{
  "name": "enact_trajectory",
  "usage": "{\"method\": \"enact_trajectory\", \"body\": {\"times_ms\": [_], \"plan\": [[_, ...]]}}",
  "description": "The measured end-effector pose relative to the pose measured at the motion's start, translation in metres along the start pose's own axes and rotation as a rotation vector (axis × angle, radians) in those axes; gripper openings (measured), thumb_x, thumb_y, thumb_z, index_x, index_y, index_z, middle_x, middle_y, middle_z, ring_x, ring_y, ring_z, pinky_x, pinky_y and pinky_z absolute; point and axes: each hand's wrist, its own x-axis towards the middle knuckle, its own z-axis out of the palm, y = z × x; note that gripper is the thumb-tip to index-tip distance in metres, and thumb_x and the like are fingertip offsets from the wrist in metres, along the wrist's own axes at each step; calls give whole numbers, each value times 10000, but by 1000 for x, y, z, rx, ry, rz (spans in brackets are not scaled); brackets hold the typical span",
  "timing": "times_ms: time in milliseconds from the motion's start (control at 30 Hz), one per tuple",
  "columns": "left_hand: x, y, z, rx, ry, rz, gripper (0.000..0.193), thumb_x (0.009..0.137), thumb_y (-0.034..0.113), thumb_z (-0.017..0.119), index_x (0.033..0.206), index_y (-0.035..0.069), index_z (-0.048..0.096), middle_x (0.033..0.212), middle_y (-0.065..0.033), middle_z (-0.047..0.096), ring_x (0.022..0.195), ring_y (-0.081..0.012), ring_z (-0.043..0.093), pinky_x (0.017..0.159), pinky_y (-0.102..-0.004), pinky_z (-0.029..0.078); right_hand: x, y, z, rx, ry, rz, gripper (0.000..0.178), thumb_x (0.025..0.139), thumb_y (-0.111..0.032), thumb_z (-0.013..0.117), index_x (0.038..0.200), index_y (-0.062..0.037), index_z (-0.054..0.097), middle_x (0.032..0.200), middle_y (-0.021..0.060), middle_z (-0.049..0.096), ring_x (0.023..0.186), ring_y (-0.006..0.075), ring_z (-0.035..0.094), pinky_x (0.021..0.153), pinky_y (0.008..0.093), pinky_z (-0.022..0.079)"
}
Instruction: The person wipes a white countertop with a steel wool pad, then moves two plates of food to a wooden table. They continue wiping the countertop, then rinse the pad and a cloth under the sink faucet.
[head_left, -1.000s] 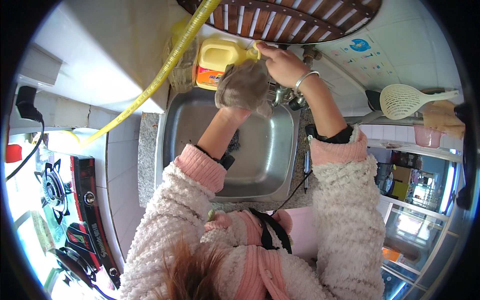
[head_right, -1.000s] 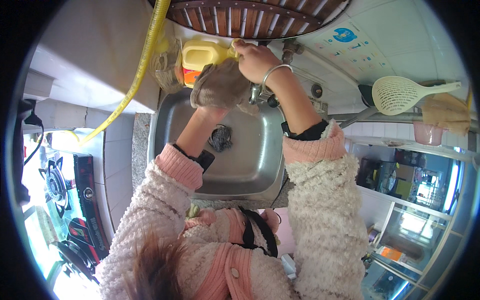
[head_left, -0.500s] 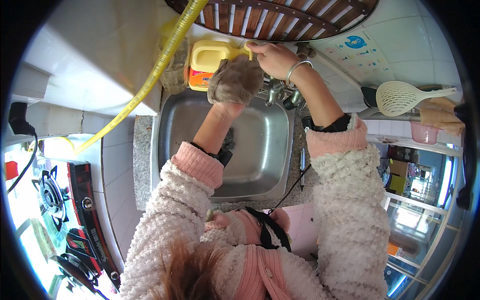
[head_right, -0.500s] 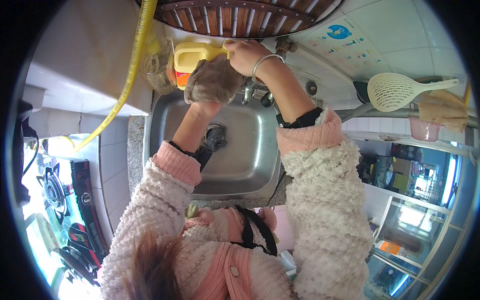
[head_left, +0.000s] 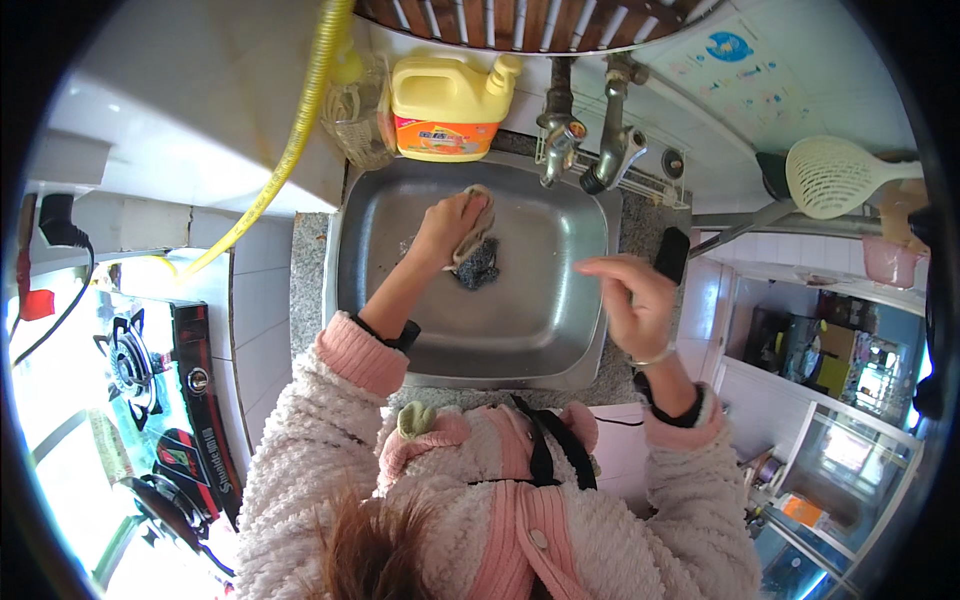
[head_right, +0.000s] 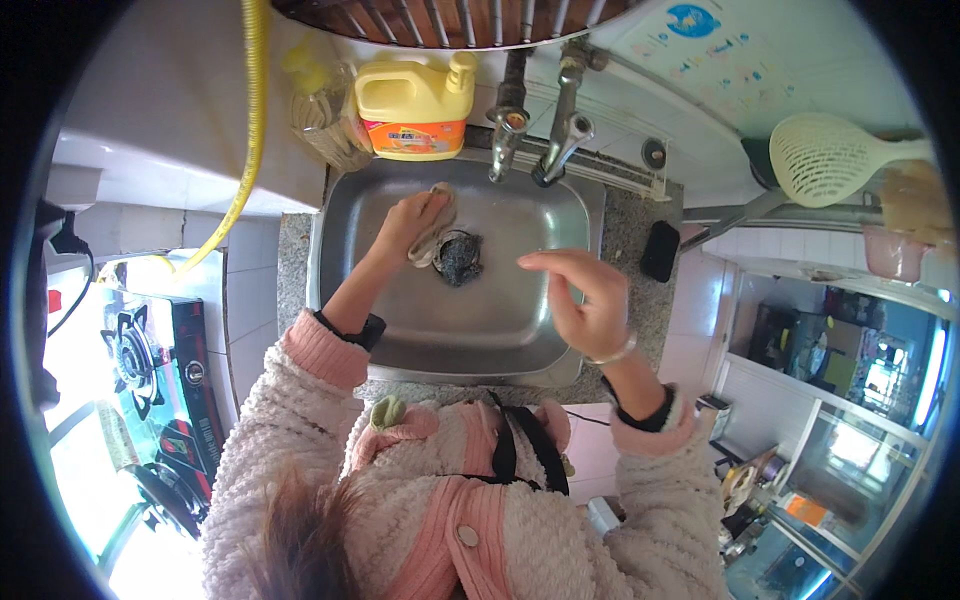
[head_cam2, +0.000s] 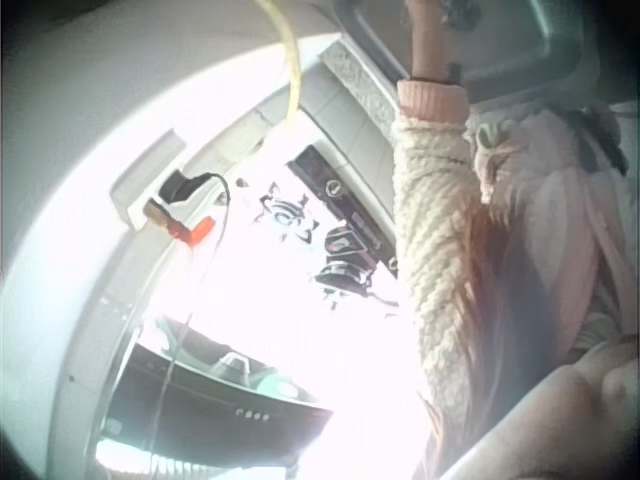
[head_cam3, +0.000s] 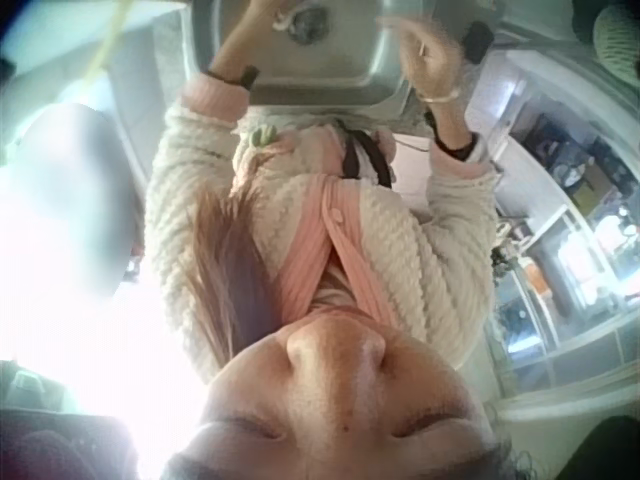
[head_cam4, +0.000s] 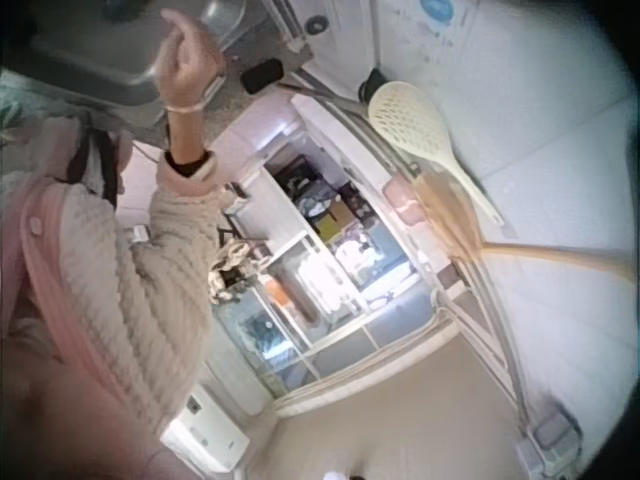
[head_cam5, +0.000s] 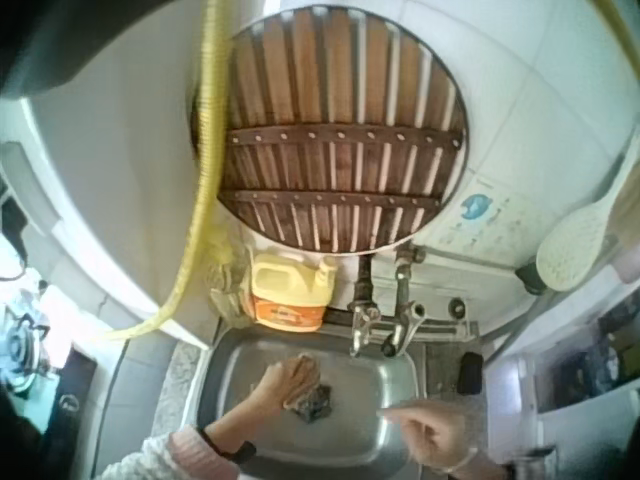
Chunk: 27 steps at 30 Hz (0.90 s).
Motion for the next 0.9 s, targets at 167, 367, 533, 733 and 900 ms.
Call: {"method": "enact_trajectory", "body": {"times_ms": [167, 367, 533, 733, 900], "plan": [[-32, 12, 5, 282, -212, 234, 273, 824, 126, 618, 1050, -1, 531, 934, -228, 623, 886, -429, 596, 770, -470, 465, -20, 84, 82, 222, 63, 416, 252, 903, -116, 529, 1130, -38, 607, 1028, 122, 673, 928, 237, 662, 803, 311, 505], [-46, 42, 16, 110, -269, 113, 469, 675, 52, 730, 1095, 10, 527, 942, -186, 622, 910, -354, 617, 779, -416, 490, -19, 133, 135, 127, -10, 18, 367, 910, -340, 555, 1176, -90, 592, 1005, 121, 653, 914, 260, 628, 806, 322, 476], [-38, 42, -3, 449, -451, 80, 470, 682, 185, 752, 1077, 6, 570, 870, -178, 630, 855, -301, 628, 756, -358, 492, -48, 160, 112, 432, -352, 498, 396, 890, -425, 580, 911, -34, 636, 735, 57, 596, 685, 137, 533, 637, 286, 434], [-25, -11, 24, -137, -270, -39, 393, 858, 407, 610, 962, 27, 614, 788, -75, 621, 728, -203, 588, 671, -327, 468, -49, 154, 97, 388, 19, 595, 369, 922, -377, 554, 847, -18, 591, 681, 17, 537, 640, 90, 481, 585, 263, 397], [-8, -24, 108, -1241, 246, -630, 415, 914, 494, 518, 854, 93, 607, 789, -27, 588, 685, -165, 541, 650, -306, 455, -34, 119, 139, 278, 143, 659, 404, 896, -386, 557, 838, 12, 596, 615, 118, 571, 532, 247, 519, 545, 373, 410]]}}
